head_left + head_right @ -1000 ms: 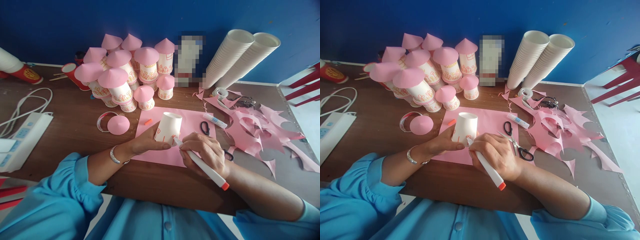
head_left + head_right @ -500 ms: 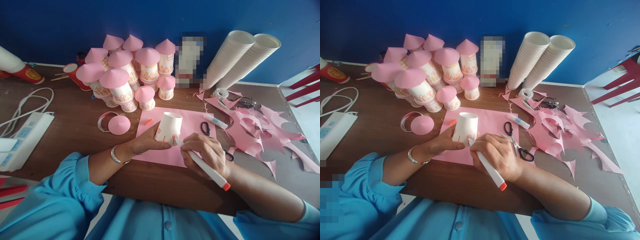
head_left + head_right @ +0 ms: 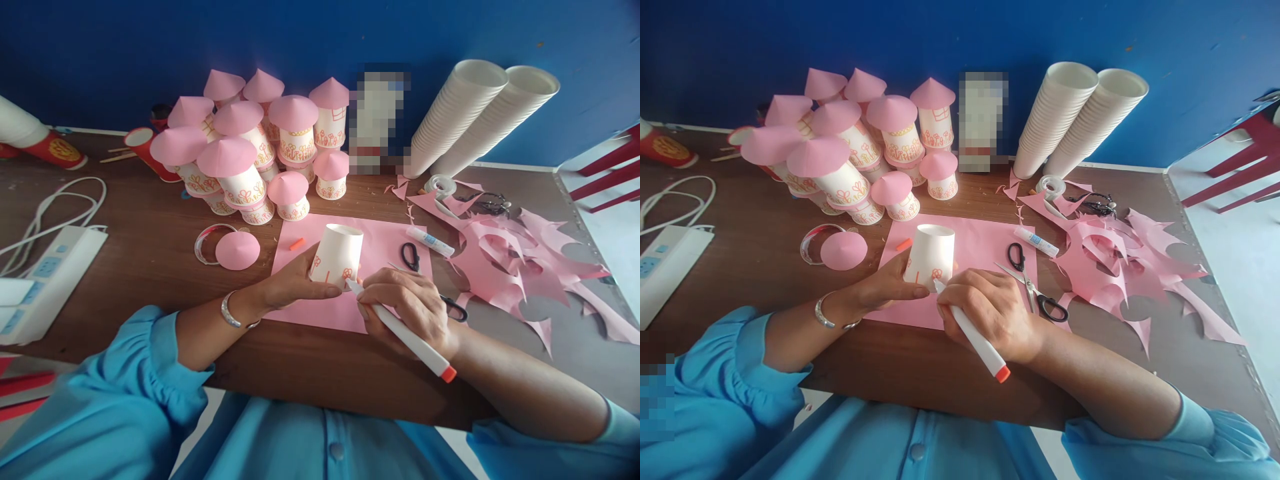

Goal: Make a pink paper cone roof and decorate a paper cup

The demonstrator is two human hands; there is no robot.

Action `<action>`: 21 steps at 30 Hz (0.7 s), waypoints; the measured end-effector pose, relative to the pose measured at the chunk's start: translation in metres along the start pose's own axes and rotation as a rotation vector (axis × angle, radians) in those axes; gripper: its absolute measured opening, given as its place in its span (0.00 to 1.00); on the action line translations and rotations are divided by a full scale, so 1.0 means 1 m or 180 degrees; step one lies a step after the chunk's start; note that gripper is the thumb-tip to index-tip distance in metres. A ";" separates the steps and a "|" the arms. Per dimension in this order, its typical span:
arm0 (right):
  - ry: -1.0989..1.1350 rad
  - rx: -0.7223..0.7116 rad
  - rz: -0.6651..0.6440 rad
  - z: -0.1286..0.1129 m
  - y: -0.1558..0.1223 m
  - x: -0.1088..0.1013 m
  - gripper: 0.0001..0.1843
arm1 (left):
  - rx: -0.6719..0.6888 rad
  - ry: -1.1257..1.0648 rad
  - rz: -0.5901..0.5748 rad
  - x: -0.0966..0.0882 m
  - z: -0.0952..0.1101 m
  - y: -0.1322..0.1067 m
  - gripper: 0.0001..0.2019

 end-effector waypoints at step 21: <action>0.0140 -0.0032 0.0196 0.002 0.001 -0.010 0.12 | 0.0122 -0.0289 -0.0155 -0.002 -0.004 -0.001 0.23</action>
Point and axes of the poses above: each hand's wrist, its own y-axis towards the middle knuckle, its own x-axis out of the palm, z = x × y, the point moved 9 cm from there along y, towards the middle knuckle, and after that the axes turned 1 degree about z, right-handed, at the moved point
